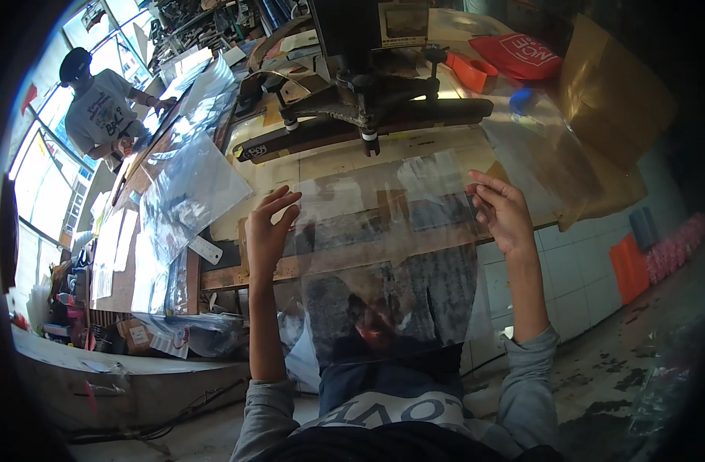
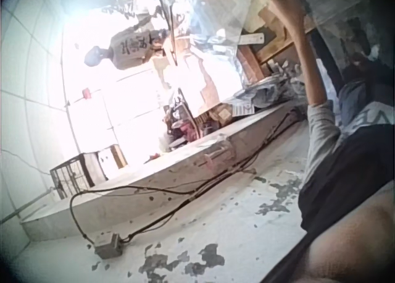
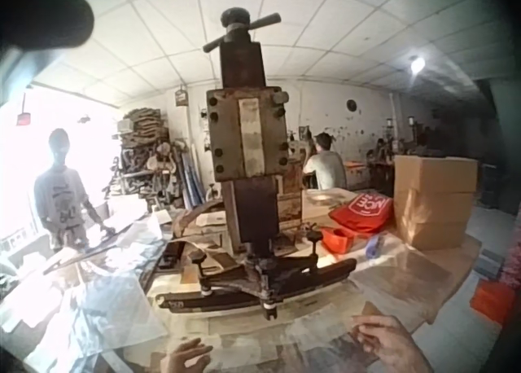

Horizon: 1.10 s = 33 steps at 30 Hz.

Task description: The person aligns and flattens plastic sheets on a wooden work surface with their hands, positioning them under a press machine.

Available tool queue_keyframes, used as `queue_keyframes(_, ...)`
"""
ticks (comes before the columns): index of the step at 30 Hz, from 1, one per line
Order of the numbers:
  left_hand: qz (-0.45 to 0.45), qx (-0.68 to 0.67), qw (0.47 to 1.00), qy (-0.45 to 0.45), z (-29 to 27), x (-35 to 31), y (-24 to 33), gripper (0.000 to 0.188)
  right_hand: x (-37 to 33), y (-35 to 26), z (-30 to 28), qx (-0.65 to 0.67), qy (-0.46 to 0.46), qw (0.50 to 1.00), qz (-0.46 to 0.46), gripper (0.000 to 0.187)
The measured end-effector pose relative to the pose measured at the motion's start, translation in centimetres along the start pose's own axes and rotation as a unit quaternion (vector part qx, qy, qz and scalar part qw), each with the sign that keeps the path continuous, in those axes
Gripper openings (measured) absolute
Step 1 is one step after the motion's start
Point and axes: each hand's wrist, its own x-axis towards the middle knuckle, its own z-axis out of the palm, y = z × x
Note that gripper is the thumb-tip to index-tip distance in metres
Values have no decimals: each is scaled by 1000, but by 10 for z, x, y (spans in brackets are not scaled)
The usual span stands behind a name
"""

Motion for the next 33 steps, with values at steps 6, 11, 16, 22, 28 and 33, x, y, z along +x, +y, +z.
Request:
queue_keyframes(6, -5, 16, 1000, 4, -1, -5, -2, 22, -5, 1, -2, -41, -30, 999, 6, 32)
queue_keyframes(11, 14, 12, 1000, 2, 2, -9, -10, 22, -7, 3, -2, -64, -31, 997, -2, 32)
queue_keyframes(16, 12, 7, 1000, -1, 4, -11, -12, 21, -9, 7, -6, -73, -35, 997, -10, 31)
queue_keyframes(22, 8, 3, 1000, -10, 0, -14, -6, 21, -3, 12, -11, -63, -30, 998, -7, 31)
queue_keyframes(28, 0, 5, 1000, -10, -2, -14, -3, 22, -4, 11, -7, -59, -47, 997, -2, 31)
queue_keyframes(33, -3, 11, 1000, -3, -8, -14, 2, 22, -4, 10, -5, -53, -58, 997, -5, 31)
